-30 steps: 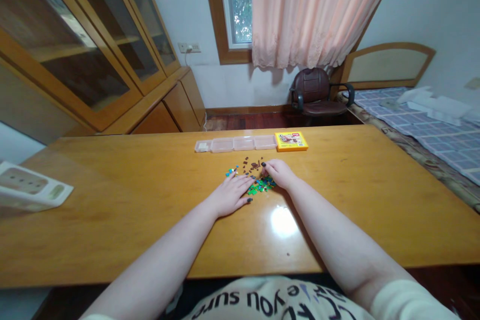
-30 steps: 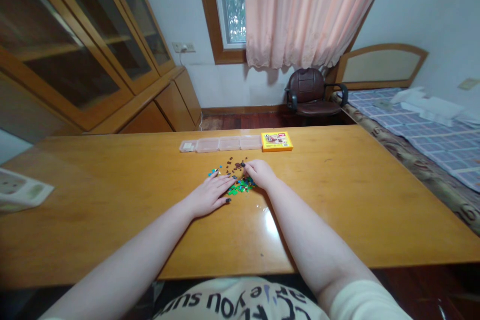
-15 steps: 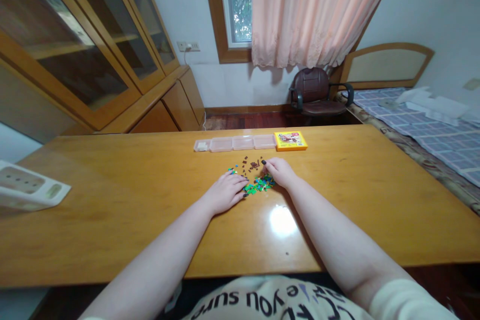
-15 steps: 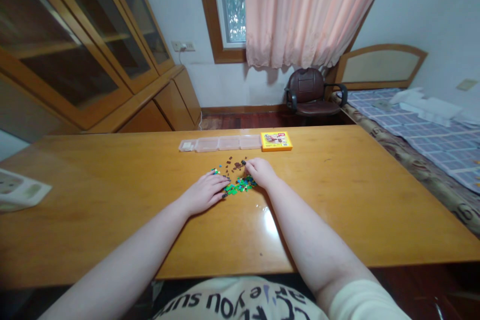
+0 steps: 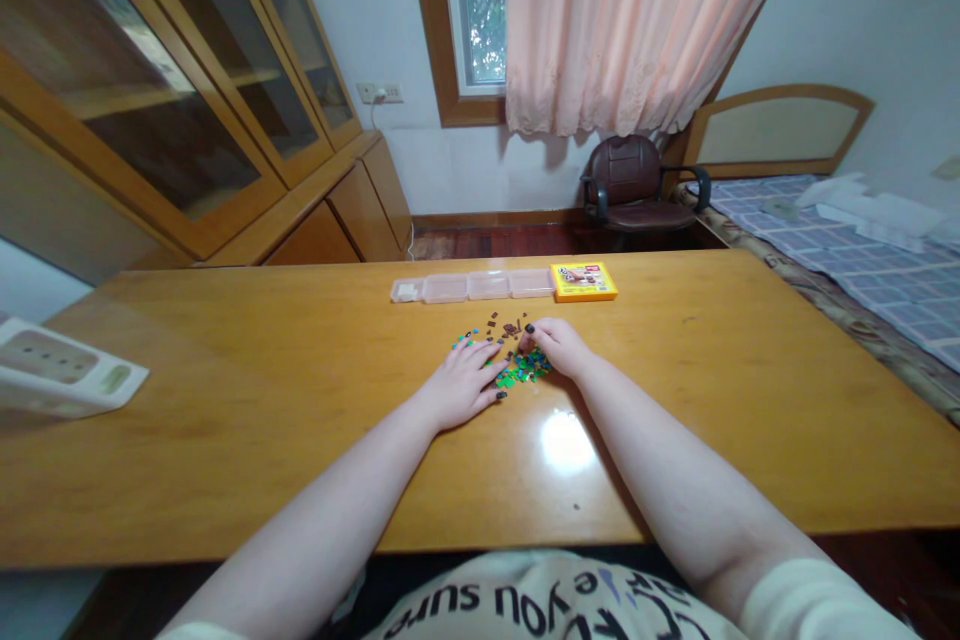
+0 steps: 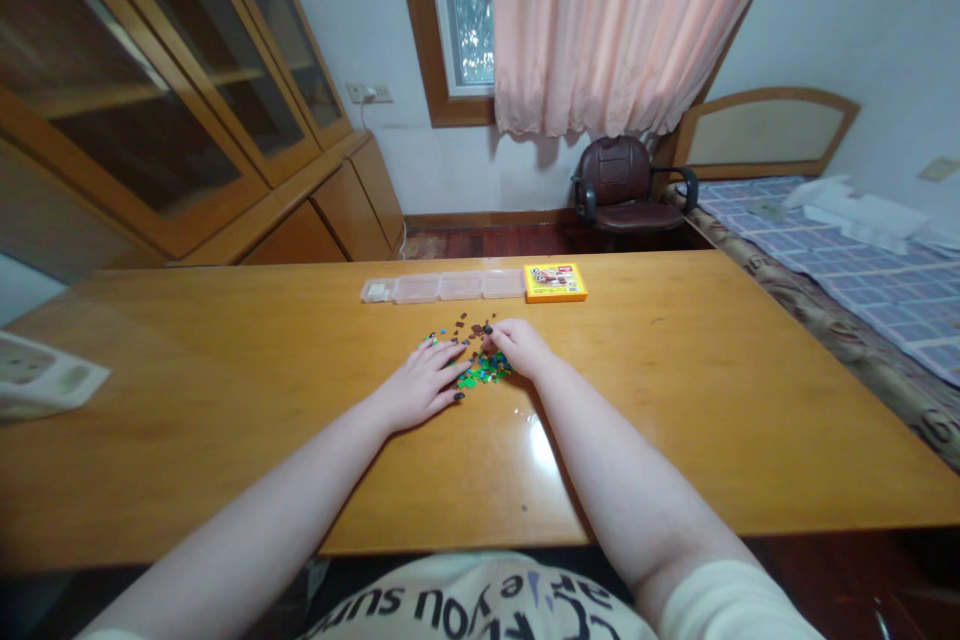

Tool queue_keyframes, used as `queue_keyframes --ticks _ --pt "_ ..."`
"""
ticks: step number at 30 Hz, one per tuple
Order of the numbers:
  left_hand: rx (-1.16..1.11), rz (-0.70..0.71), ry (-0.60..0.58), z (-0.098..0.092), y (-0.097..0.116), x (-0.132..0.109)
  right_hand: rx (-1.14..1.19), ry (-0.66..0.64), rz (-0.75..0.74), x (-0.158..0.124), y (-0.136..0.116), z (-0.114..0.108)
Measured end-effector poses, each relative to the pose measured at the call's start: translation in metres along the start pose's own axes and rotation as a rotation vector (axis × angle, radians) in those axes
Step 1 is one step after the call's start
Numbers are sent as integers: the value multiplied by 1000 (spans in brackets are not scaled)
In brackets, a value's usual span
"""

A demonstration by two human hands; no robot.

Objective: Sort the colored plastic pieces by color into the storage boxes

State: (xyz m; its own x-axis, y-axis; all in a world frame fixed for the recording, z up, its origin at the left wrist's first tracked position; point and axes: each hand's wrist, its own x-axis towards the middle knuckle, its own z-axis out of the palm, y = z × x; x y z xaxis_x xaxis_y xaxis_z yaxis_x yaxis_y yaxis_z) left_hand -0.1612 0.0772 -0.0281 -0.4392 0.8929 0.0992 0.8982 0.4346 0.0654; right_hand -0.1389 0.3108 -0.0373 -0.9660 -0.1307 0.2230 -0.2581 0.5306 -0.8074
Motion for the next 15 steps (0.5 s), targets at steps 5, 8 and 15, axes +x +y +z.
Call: queue_keyframes --ticks 5,8,15 --pt "-22 -50 5 3 -2 0 -39 25 11 1 1 0" --pt "-19 -60 13 4 -2 2 -63 20 26 1 2 1" --pt "-1 -119 20 5 -2 3 -77 54 19 1 2 2"
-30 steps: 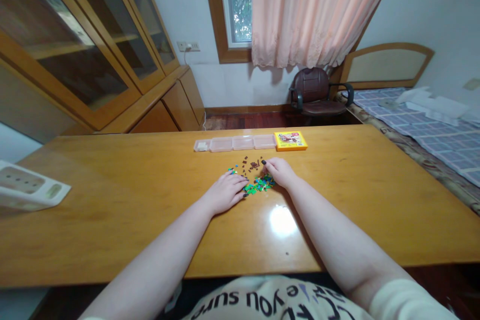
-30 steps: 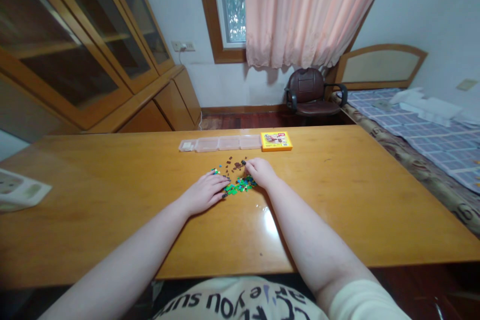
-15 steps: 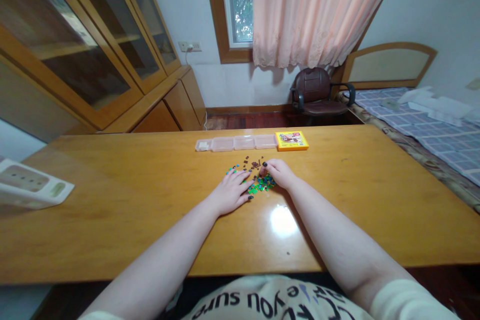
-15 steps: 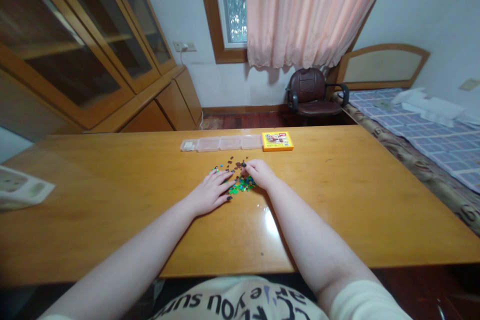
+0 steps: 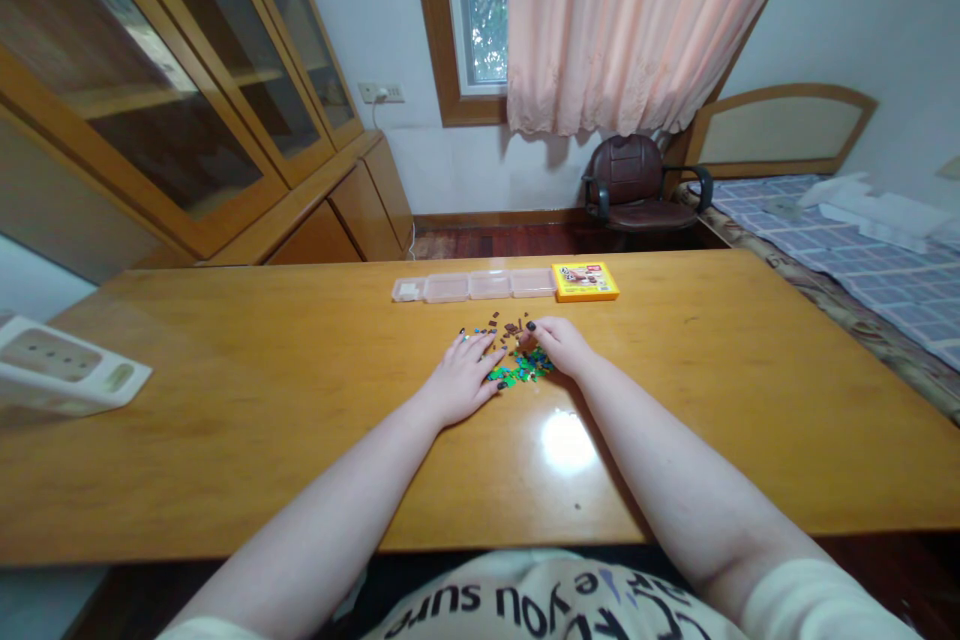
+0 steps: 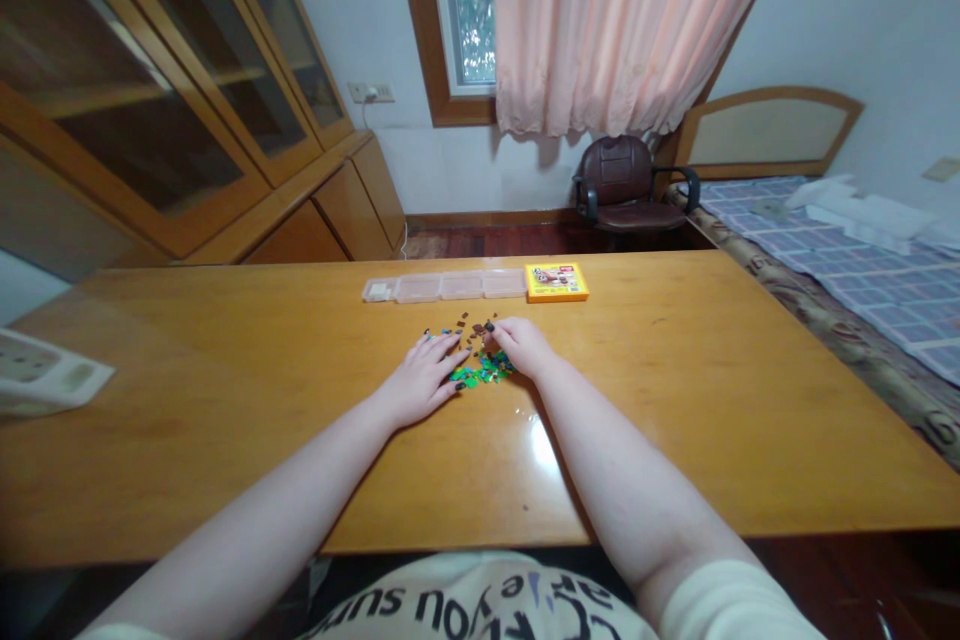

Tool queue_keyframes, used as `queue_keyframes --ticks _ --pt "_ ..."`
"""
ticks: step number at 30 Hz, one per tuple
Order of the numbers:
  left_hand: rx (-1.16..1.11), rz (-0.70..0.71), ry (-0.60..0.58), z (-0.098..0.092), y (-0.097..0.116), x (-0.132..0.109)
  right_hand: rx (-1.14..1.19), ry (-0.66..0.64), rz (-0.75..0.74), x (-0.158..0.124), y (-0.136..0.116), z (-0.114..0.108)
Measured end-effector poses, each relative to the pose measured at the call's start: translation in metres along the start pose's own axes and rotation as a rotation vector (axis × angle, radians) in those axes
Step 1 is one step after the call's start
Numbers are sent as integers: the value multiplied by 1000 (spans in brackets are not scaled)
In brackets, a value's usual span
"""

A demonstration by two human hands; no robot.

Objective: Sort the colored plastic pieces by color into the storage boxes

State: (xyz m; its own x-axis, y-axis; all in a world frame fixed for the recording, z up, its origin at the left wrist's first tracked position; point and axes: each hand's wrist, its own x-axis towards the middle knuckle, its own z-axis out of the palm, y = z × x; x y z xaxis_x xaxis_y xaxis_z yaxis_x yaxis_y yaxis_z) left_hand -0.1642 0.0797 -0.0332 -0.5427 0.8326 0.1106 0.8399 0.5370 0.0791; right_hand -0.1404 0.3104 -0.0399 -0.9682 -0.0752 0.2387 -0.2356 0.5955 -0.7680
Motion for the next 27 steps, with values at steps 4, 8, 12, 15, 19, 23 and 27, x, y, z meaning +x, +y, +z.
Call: queue_keyframes --ticks 4,8,12,15,19,23,27 --pt "-15 44 -11 2 1 0 -1 -15 -38 1 0 1" --pt "-5 12 -23 2 1 0 -54 -53 -21 1 -1 1" --pt "-4 -27 -5 2 1 0 -66 -69 -4 1 -4 -1" --pt "-7 -44 -2 3 0 0 -80 -34 13 1 -5 -2" --pt "-15 -50 24 1 -2 0 -163 -8 20 2 -7 -2" --pt "-50 -42 62 -5 -5 -1 -123 -92 9 0 -10 -2" --pt "-85 -53 111 -10 -8 -2 -60 -145 -20 -1 -12 -2"
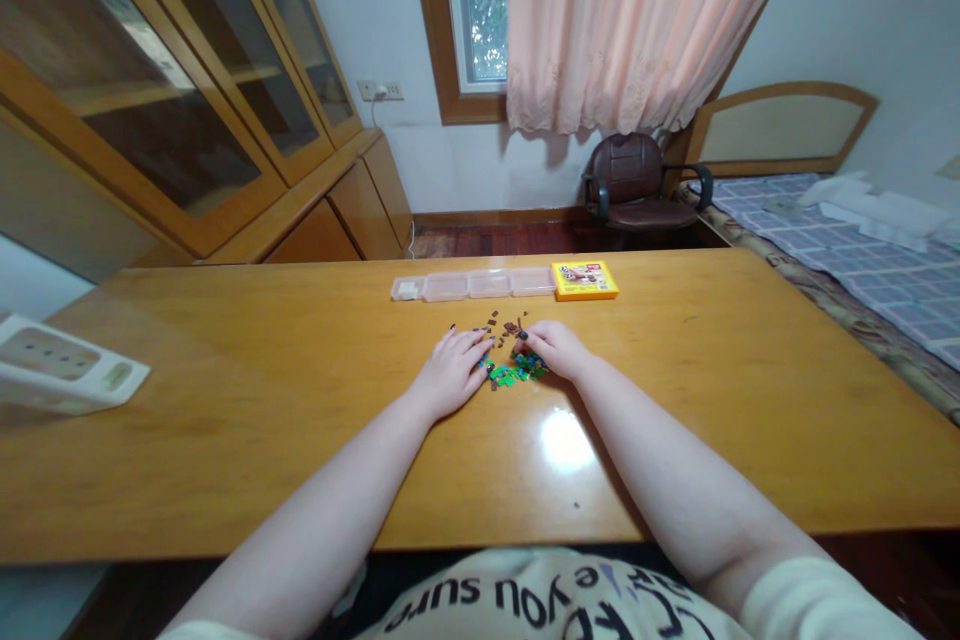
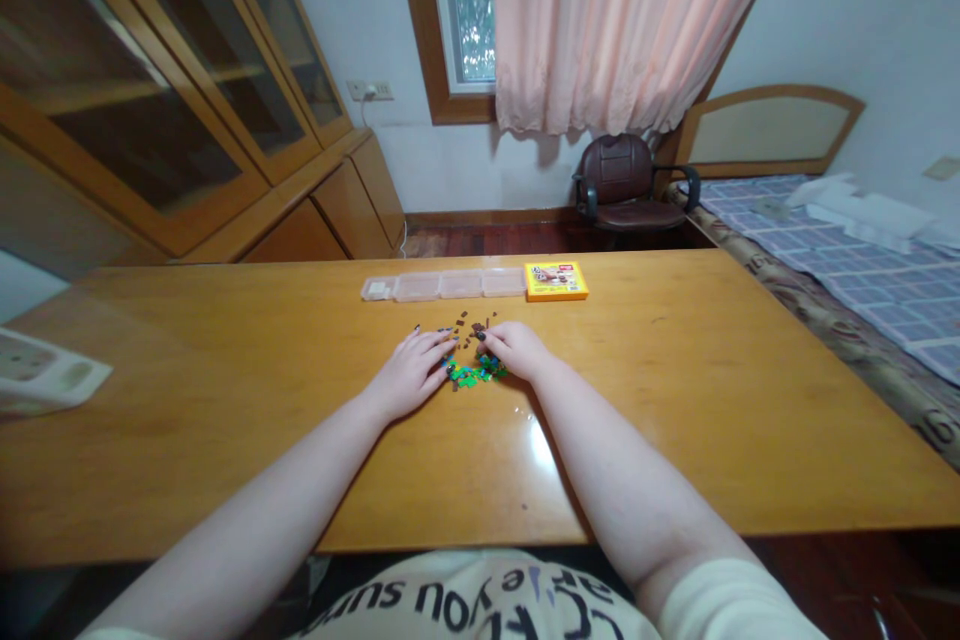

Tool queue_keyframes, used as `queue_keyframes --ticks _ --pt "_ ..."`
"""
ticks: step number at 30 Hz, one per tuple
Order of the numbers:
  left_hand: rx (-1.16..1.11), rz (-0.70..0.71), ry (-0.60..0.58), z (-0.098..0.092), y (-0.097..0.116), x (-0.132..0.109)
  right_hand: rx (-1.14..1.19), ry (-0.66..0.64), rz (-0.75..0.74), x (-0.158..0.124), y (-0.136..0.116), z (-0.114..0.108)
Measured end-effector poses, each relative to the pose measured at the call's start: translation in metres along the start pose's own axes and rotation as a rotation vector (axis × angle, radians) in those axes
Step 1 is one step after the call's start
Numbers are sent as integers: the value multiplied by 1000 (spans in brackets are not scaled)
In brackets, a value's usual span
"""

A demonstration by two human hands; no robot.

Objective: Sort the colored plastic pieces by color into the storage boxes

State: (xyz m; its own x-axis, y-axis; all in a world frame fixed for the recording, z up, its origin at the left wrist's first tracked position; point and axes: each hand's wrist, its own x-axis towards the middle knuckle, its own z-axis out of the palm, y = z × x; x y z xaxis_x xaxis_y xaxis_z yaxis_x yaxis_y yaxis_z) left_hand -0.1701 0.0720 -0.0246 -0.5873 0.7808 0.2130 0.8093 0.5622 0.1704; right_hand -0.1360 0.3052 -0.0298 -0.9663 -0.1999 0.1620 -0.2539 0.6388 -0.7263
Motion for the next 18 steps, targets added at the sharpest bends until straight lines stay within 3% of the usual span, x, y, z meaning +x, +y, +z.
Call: queue_keyframes --ticks 6,12,18 --pt "-60 70 19 -2 -1 -1 16 2 3 0 1 0" --pt "-87 173 -70 -4 0 -2 -49 106 3 0 7 -1" --pt "-75 142 -53 -4 -3 -2 -35 103 46 1 9 0"
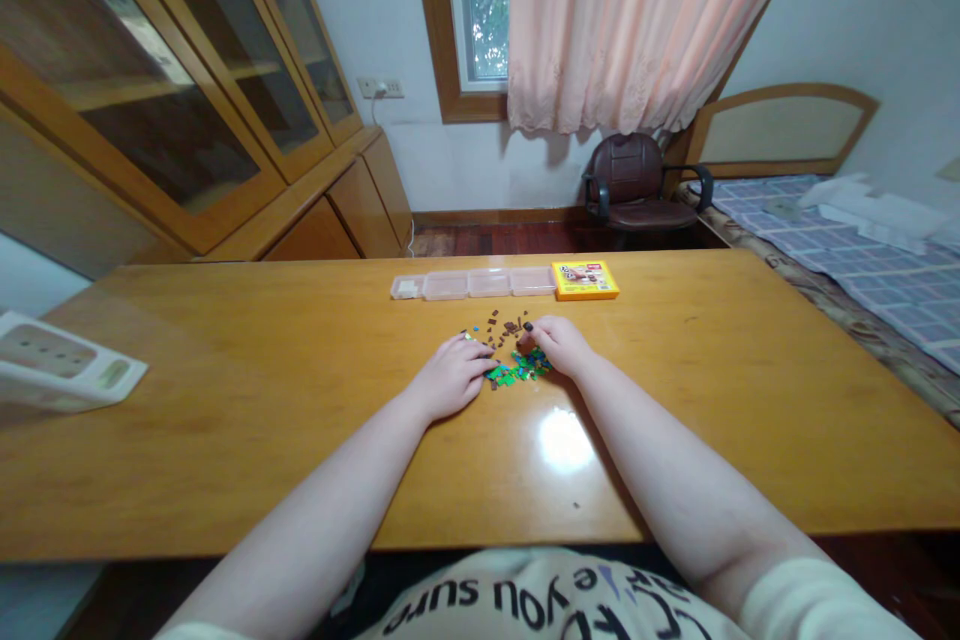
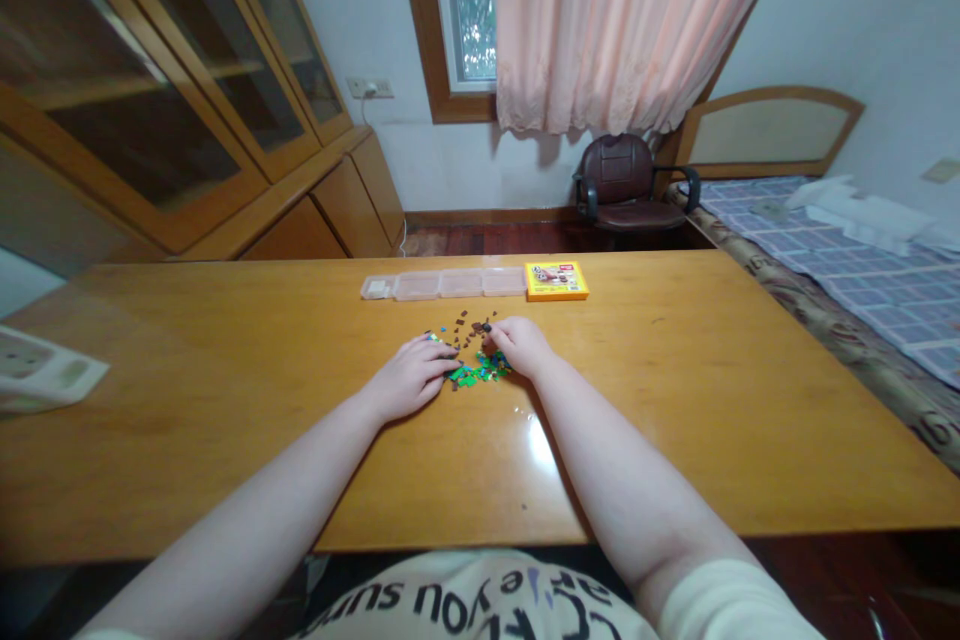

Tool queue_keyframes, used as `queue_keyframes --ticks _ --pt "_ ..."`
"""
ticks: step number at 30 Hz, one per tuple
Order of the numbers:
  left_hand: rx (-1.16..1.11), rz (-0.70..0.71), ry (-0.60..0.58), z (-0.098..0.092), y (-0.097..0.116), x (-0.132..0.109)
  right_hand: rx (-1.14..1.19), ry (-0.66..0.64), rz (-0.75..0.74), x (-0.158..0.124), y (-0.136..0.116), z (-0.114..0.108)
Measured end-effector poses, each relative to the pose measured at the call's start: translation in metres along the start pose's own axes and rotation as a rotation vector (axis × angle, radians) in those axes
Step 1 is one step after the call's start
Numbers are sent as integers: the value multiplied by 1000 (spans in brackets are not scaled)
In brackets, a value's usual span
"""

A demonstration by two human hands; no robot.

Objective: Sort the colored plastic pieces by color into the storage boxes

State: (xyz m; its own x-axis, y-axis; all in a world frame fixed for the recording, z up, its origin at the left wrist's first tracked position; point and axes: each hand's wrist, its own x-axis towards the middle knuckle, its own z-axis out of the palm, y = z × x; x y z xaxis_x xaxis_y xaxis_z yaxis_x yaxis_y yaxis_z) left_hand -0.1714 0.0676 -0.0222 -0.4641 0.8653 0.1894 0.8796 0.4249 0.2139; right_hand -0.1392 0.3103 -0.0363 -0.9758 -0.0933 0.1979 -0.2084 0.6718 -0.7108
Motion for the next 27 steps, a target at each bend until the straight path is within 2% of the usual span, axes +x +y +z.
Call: queue_keyframes --ticks 4,9,18,27 --pt "5 -24 35 -3 0 -1 -18 24 -5 0 -2 -1" --pt "-22 83 -43 -6 4 -1 15 5 -33 -1 -2 -2" --pt "3 -12 9 -4 -1 -1 64 -34 15 -2 0 -1" --pt "-22 52 -18 -4 1 -2 55 -1 -10 -1 1 0"
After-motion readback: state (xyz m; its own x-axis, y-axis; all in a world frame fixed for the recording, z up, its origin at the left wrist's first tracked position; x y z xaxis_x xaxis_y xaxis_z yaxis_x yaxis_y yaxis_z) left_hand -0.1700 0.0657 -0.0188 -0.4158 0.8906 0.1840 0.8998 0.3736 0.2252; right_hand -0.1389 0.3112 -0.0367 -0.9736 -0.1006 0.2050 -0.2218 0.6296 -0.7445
